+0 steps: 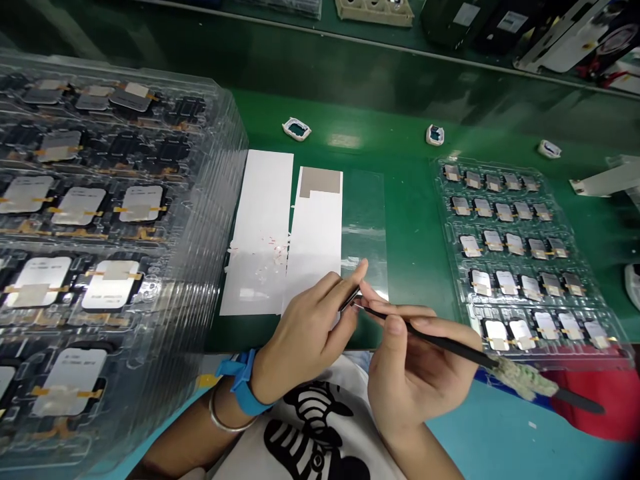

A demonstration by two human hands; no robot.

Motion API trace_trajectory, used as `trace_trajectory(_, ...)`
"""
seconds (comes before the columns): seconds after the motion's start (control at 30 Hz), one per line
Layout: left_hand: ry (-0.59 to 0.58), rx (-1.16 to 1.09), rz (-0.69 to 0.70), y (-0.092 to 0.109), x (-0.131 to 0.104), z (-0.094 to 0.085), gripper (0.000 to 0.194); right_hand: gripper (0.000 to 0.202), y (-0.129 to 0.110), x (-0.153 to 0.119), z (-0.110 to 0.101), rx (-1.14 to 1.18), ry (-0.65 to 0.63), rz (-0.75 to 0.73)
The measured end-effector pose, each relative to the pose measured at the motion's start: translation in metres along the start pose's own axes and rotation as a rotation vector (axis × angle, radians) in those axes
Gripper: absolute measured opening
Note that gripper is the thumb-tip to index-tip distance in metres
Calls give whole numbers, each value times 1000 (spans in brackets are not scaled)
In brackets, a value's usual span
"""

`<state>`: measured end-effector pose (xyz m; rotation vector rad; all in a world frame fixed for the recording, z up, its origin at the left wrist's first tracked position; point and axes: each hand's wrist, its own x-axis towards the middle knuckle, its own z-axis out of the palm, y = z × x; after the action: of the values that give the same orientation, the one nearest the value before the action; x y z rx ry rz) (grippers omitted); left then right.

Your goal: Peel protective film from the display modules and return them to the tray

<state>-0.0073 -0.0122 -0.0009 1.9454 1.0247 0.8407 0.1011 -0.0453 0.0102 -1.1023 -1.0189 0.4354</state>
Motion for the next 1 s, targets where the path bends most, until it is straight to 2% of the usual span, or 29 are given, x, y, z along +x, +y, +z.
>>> trace_trajectory(0.4, -23, -138, 1, -2, -1, -1, 53, 22, 5, -3, 4, -6, 15, 0)
trace_trajectory(0.6, -23, -145, -6, -2, -1, -1, 53, 29, 8, 0, 1, -1, -38, -94)
trace_trajectory(1.0, -21, -126, -5, -3, -2, 0, 53, 28, 11, -2, 3, 59, -6, -97)
